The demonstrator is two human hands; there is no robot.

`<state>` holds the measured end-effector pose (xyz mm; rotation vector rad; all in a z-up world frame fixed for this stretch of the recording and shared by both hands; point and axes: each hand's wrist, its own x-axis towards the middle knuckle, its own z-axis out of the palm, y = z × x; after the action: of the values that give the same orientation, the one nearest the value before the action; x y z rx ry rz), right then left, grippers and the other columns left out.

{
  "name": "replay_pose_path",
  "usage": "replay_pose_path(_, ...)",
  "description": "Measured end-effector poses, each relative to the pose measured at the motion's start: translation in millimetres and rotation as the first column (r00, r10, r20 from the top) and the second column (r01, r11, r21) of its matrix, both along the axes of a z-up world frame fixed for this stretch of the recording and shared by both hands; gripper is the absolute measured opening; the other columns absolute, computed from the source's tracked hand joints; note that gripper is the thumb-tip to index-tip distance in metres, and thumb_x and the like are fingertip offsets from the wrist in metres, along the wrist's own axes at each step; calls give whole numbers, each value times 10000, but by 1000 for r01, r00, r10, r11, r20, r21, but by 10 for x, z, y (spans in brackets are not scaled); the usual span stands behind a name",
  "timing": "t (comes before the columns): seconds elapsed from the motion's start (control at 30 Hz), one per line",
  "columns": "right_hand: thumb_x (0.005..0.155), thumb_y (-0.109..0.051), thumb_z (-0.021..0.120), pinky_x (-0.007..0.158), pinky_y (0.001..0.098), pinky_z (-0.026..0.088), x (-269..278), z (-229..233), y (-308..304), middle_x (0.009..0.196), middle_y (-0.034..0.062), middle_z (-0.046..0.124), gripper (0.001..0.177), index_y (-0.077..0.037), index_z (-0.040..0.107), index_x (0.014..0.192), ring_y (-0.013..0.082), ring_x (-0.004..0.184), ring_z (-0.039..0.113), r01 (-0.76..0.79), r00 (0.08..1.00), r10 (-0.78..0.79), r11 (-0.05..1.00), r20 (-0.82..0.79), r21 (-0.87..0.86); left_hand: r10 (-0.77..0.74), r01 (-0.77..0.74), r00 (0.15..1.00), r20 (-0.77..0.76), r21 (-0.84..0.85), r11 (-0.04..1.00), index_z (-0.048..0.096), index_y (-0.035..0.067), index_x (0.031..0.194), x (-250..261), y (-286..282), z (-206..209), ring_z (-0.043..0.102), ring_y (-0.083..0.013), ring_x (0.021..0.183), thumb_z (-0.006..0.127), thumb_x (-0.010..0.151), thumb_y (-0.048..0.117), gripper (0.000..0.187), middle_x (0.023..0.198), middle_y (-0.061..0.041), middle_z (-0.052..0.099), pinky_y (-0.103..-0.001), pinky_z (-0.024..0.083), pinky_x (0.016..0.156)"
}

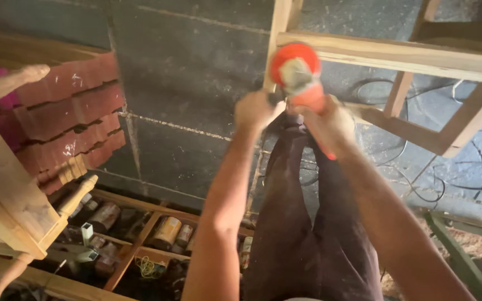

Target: The person uses an electric angle grinder with a sanding disc to smooth the surfaces of a wooden chair frame. They systematically sand the legs, crossbars, and seat of the chair, repositioning the tool to cover different areas.

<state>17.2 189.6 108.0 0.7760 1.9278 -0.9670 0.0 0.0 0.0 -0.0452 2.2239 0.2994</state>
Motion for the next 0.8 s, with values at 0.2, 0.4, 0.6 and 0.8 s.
replay_pose_path(0.2,794,-621,717,876,452,531,317,-410,157,933,134,766,660,-64,659,1144,293,945,727,-16,992,19,1000,-122,24,21,-23,998,-65,-27,999,750,153,1032,-9,125,22,707,-412,951,691,810,605,507,978,-205,745,-512,558,865)
replay_pose_path(0.4,873,-412,749,834,384,568,1247,-870,1186,1056,175,745,542,-11,653,1224,259,954,725,249,923,-235,969,-306,7,-202,217,975,-92,206,954,750,97,984,328,1167,-316,746,-388,896,635,875,198,188,941,-192,763,-533,580,796)
replay_pose_path(0.6,939,-353,742,820,395,539,1758,-964,1811,1008,186,729,462,14,679,1211,248,914,713,328,897,-261,934,-357,144,-261,334,932,-251,321,886,753,87,884,569,1956,-413,760,-369,851,649,865,137,117,910,-171,762,-512,597,745)
replay_pose_path(0.8,891,-364,747,830,402,585,1231,-729,1282,979,201,747,410,4,715,1068,248,911,739,228,880,-148,965,-451,128,-218,256,962,-162,271,928,752,98,957,381,1400,-362,748,-360,882,700,836,172,151,936,-173,760,-505,582,776)
